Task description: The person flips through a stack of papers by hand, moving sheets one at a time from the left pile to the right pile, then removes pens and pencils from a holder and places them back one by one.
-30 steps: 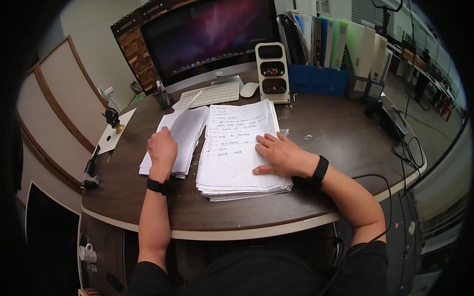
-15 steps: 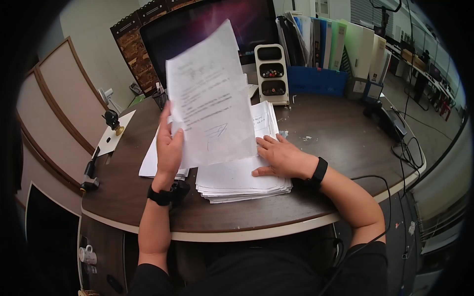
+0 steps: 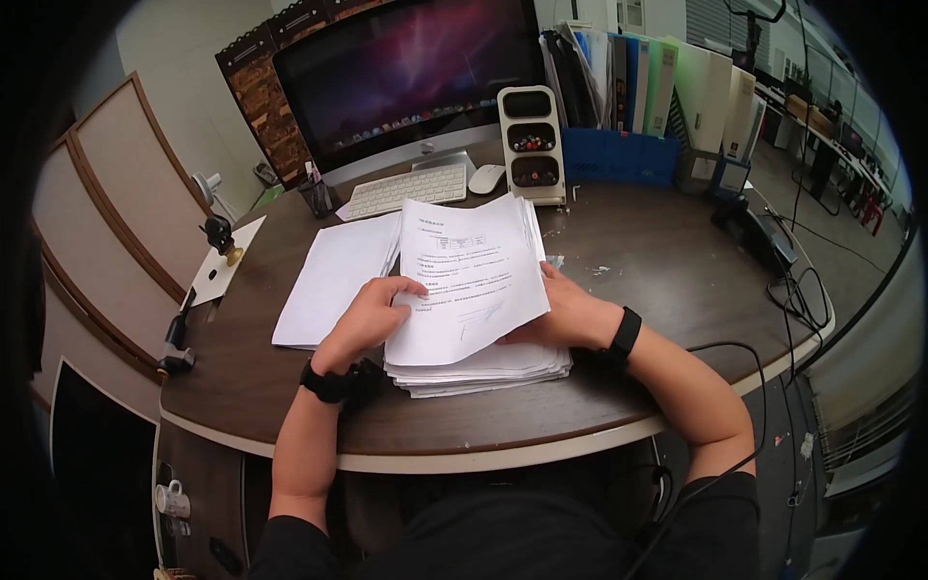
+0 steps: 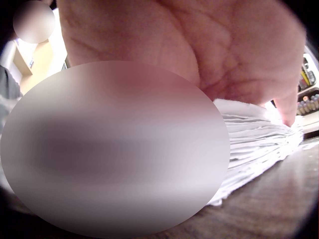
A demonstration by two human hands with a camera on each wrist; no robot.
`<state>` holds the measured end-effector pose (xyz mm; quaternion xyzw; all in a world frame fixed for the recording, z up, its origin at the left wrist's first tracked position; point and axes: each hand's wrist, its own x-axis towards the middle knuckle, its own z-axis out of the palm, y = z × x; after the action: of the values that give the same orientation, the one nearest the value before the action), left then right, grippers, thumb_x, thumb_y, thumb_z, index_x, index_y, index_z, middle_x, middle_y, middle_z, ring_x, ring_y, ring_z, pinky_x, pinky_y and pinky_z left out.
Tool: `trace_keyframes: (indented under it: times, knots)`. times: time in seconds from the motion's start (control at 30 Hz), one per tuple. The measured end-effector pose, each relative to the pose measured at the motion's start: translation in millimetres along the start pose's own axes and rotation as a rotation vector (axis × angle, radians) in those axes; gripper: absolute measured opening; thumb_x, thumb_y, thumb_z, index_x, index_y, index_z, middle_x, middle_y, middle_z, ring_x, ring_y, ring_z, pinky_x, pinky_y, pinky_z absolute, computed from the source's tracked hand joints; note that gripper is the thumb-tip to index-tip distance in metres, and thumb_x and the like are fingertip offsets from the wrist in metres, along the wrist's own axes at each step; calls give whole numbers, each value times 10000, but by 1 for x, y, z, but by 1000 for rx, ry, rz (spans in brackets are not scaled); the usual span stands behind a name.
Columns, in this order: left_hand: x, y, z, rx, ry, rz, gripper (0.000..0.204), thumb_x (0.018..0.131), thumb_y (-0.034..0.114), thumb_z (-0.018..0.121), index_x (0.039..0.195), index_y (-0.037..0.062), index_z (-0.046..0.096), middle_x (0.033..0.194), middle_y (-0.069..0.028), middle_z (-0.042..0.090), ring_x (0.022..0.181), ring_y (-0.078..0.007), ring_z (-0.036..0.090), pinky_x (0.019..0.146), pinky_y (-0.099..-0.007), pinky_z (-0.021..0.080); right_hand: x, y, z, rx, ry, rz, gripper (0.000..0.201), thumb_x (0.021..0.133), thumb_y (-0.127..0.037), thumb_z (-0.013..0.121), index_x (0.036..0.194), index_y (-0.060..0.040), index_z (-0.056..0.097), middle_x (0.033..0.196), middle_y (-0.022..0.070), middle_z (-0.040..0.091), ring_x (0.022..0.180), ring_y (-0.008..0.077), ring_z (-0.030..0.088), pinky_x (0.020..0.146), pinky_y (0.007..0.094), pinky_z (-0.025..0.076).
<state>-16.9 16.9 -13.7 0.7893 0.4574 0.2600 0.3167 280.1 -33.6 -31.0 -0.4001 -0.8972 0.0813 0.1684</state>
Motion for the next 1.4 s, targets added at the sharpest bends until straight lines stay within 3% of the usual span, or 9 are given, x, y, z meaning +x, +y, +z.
trace_keyframes:
  times: [0.17, 0.27, 0.8, 0.87, 0.97, 1.07, 1.2, 1.3, 1.4]
  knots:
    - [0, 3, -7, -38, -81, -102, 435, 706, -44, 446, 1061, -30, 697, 838, -175, 692, 690, -207, 634, 636, -328, 494, 1, -4, -4, 63, -57, 51, 592, 865, -444, 713, 1386, -205, 567, 1468, 106, 493, 1415, 331, 349, 1183, 546, 188]
    - [3, -3, -7, -59, -126, -159, 393, 736, -62, 488, 1065, -22, 699, 891, -76, 679, 772, -122, 592, 699, -251, 477, 1, -4, -6, 44, -75, 40, 596, 868, -451, 709, 1388, -197, 565, 1474, 108, 487, 1420, 332, 342, 1186, 547, 185]
    - [3, -7, -8, -89, -153, -112, 376, 689, -47, 510, 1006, -9, 709, 880, -68, 668, 793, -126, 576, 723, -245, 461, -1, 4, -9, -22, -97, 3, 660, 899, -517, 650, 1440, -171, 497, 1517, 136, 429, 1433, 357, 328, 1181, 549, 225]
    - [3, -5, -7, -62, -119, -86, 429, 656, -47, 444, 1001, -23, 699, 900, -150, 688, 751, -201, 622, 679, -283, 482, 1, 6, -22, -5, -132, 31, 654, 894, -486, 667, 1425, -140, 508, 1515, 150, 428, 1431, 359, 333, 1180, 528, 246]
    - [1, -1, -7, -35, -121, -88, 428, 655, -52, 444, 998, -20, 700, 881, -156, 682, 736, -210, 626, 664, -298, 483, -9, 15, -37, -309, 75, 49, 547, 831, -264, 735, 1249, 46, 567, 1326, 246, 546, 1284, 383, 495, 1120, 465, 372]
    - [2, -6, -4, -19, -91, -45, 424, 657, -50, 448, 995, -11, 702, 847, -159, 677, 727, -214, 627, 660, -315, 485, -10, 17, -51, -290, 74, 233, 416, 839, -177, 704, 1165, 57, 595, 1253, 253, 584, 1207, 406, 549, 1085, 458, 414]
    - [-1, 3, -4, 9, -91, -118, 429, 653, -49, 455, 997, 3, 706, 824, -184, 674, 718, -238, 629, 662, -339, 489, 2, 19, -32, -269, 333, 129, 294, 861, -88, 643, 1111, 63, 605, 1321, 265, 561, 1249, 407, 529, 1070, 432, 435]
    - [-3, 9, -3, 72, -75, -98, 407, 648, -45, 477, 981, 7, 704, 809, -219, 671, 730, -299, 642, 671, -376, 500, 6, -3, -28, -202, 147, 50, 509, 973, -340, 577, 1273, 70, 545, 1444, 276, 457, 1374, 408, 412, 1153, 442, 337]
    - [-3, 3, -1, 192, -53, 26, 390, 682, -28, 482, 999, 11, 705, 866, -164, 687, 698, -224, 609, 655, -340, 489, 5, -10, -14, -206, -65, 55, 671, 974, -496, 546, 1335, 68, 498, 1490, 289, 395, 1408, 435, 353, 1184, 468, 282]
